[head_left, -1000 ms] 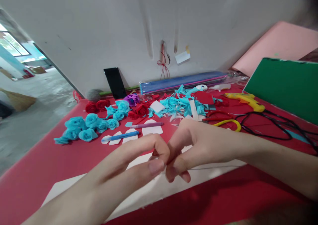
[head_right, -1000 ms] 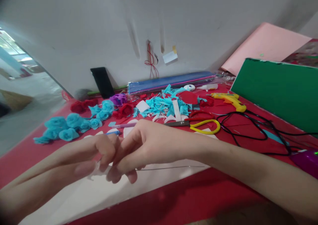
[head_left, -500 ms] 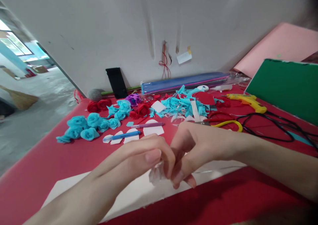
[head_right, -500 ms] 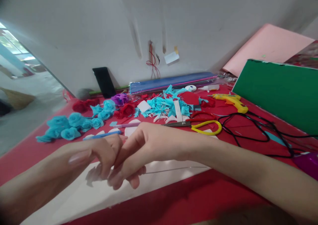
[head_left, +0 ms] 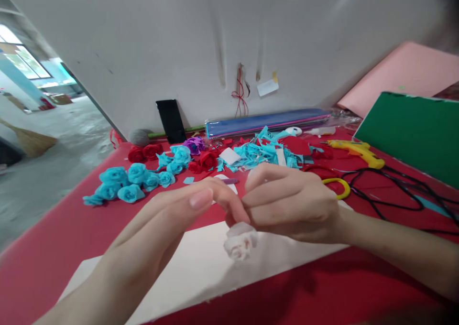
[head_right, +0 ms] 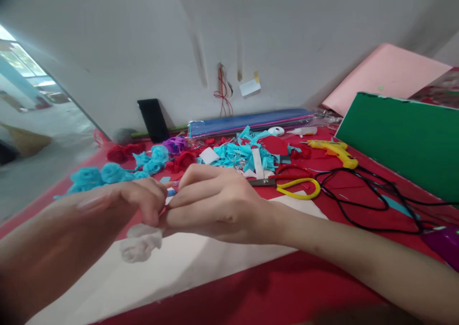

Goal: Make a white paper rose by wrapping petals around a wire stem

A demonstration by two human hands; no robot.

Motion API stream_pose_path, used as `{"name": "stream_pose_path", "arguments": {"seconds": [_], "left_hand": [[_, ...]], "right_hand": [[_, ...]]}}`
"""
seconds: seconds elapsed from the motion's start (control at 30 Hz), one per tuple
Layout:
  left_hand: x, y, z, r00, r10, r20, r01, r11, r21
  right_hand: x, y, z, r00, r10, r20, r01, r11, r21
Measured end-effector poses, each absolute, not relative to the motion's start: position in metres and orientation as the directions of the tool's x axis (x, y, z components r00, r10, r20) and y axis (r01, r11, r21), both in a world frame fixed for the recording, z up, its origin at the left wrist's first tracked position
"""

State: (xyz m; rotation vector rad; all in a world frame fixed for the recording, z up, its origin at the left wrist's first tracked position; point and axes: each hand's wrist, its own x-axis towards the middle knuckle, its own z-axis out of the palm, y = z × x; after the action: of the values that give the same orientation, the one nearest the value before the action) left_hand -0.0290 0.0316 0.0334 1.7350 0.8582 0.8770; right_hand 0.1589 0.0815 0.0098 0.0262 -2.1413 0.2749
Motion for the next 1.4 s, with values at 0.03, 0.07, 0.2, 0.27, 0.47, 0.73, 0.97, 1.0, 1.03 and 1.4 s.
{"name": "stream_pose_path", "arguments": {"seconds": [0.03, 0.07, 0.2, 0.27, 0.47, 0.73, 0.97, 1.0, 1.03, 1.4], "left_hand": [[-0.029, 0.032, 0.034, 0.483, 0.859, 0.168, 0.151, -0.270, 0.951], [-0.029, 0.031, 0.034, 0.476, 0.864, 0.164, 0.147, -0.262, 0.954], [-0.025, 0.028, 0.034, 0.405, 0.893, 0.196, 0.132, -0.269, 0.954], [-0.023, 0.027, 0.034, 0.400, 0.886, 0.233, 0.121, -0.303, 0.945], [-0.022, 0.022, 0.032, 0.361, 0.848, 0.389, 0.245, -0.488, 0.838], [-0.031, 0.020, 0.035, 0.353, 0.671, 0.652, 0.503, -0.723, 0.473], [-0.036, 0.029, 0.039, 0.472, 0.532, 0.703, 0.543, -0.804, 0.244], [-0.035, 0.029, 0.040, 0.480, 0.532, 0.698, 0.551, -0.802, 0.232], [-0.035, 0.029, 0.040, 0.486, 0.537, 0.690, 0.558, -0.798, 0.228], [-0.029, 0.022, 0.042, 0.541, 0.621, 0.567, 0.552, -0.771, 0.317]], "right_hand": [[0.159, 0.081, 0.010, -0.533, 0.094, 0.841, -0.110, 0.978, -0.179], [0.160, 0.081, 0.010, -0.519, 0.101, 0.849, -0.096, 0.980, -0.176], [0.162, 0.083, 0.009, -0.513, 0.137, 0.848, -0.050, 0.981, -0.189], [0.162, 0.085, 0.008, -0.511, 0.130, 0.850, -0.053, 0.982, -0.183], [0.167, 0.081, 0.011, -0.509, 0.084, 0.857, 0.073, 0.996, -0.055], [0.179, 0.080, 0.020, -0.530, -0.019, 0.847, 0.270, 0.944, 0.190], [0.179, 0.084, 0.016, -0.451, -0.210, 0.867, 0.344, 0.856, 0.387], [0.178, 0.085, 0.015, -0.450, -0.221, 0.866, 0.340, 0.854, 0.394], [0.178, 0.087, 0.014, -0.452, -0.232, 0.861, 0.331, 0.853, 0.403], [0.181, 0.086, 0.015, -0.579, -0.261, 0.773, 0.279, 0.827, 0.488]]}}
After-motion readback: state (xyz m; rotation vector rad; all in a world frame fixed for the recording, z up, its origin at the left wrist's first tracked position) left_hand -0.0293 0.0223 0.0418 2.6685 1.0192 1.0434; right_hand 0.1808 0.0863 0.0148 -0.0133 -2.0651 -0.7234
